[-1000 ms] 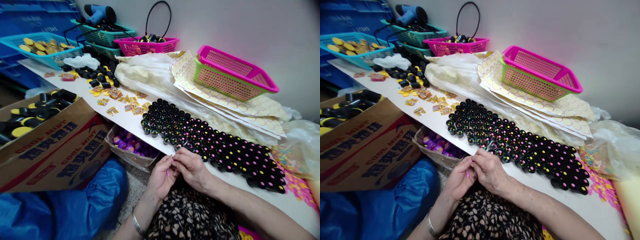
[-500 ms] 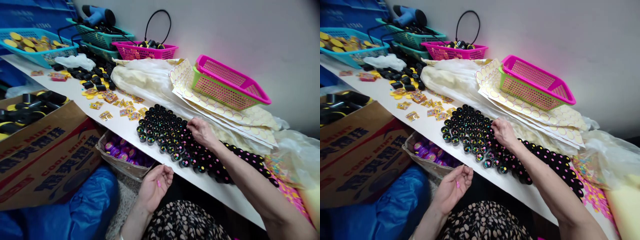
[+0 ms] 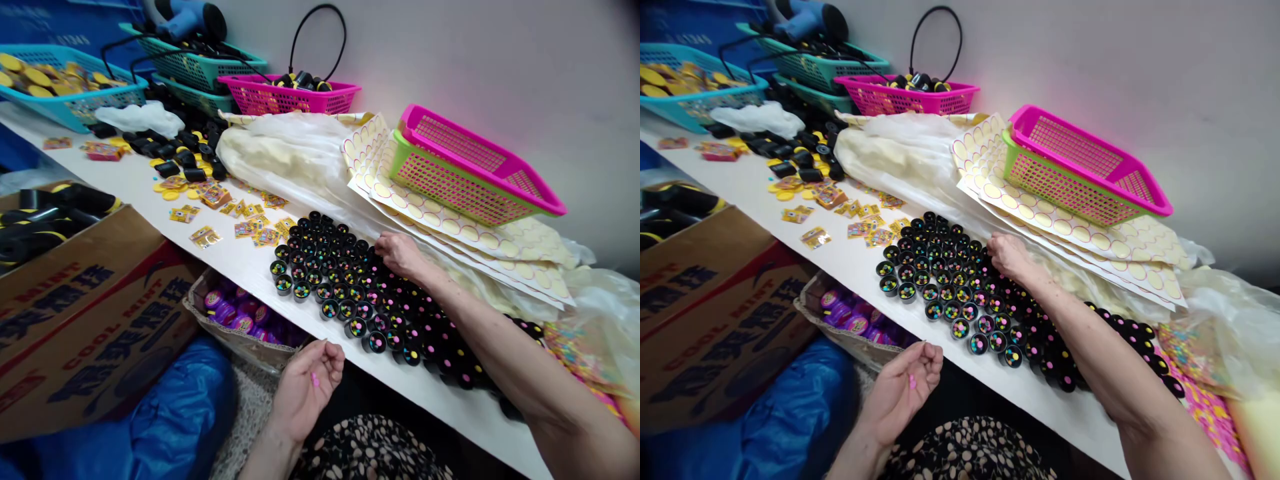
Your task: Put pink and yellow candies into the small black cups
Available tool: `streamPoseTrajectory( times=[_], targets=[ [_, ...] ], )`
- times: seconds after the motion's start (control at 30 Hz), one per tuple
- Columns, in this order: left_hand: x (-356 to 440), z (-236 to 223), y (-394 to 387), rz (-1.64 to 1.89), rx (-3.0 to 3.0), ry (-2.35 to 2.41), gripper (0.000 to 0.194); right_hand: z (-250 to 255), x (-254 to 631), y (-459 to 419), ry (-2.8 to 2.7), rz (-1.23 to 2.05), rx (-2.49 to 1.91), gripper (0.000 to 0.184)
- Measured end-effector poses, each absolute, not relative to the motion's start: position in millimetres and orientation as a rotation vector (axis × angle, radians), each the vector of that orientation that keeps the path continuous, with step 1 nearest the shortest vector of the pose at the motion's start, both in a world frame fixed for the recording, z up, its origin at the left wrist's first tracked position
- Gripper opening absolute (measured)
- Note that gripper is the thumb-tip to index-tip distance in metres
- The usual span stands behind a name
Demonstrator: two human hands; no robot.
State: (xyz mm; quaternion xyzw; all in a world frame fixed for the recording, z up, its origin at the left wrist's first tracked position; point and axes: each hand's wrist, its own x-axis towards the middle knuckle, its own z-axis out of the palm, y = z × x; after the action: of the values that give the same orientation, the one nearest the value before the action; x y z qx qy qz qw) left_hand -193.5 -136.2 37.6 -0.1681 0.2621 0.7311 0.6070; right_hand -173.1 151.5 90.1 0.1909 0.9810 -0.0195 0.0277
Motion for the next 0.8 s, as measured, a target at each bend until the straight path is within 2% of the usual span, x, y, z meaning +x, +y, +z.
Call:
streamPoseTrajectory(
  times=[0.5, 0.8],
  targets=[
    [-192, 38, -132, 1.694, -0.362, 0.623, 0.011, 110, -189, 139, 2.777, 0.197, 0.459, 0.020],
    [-190, 38, -133, 1.691, -0.343, 0.649, 0.012, 120, -193, 136, 2.705, 0.212, 0.492, 0.022]
  ],
)
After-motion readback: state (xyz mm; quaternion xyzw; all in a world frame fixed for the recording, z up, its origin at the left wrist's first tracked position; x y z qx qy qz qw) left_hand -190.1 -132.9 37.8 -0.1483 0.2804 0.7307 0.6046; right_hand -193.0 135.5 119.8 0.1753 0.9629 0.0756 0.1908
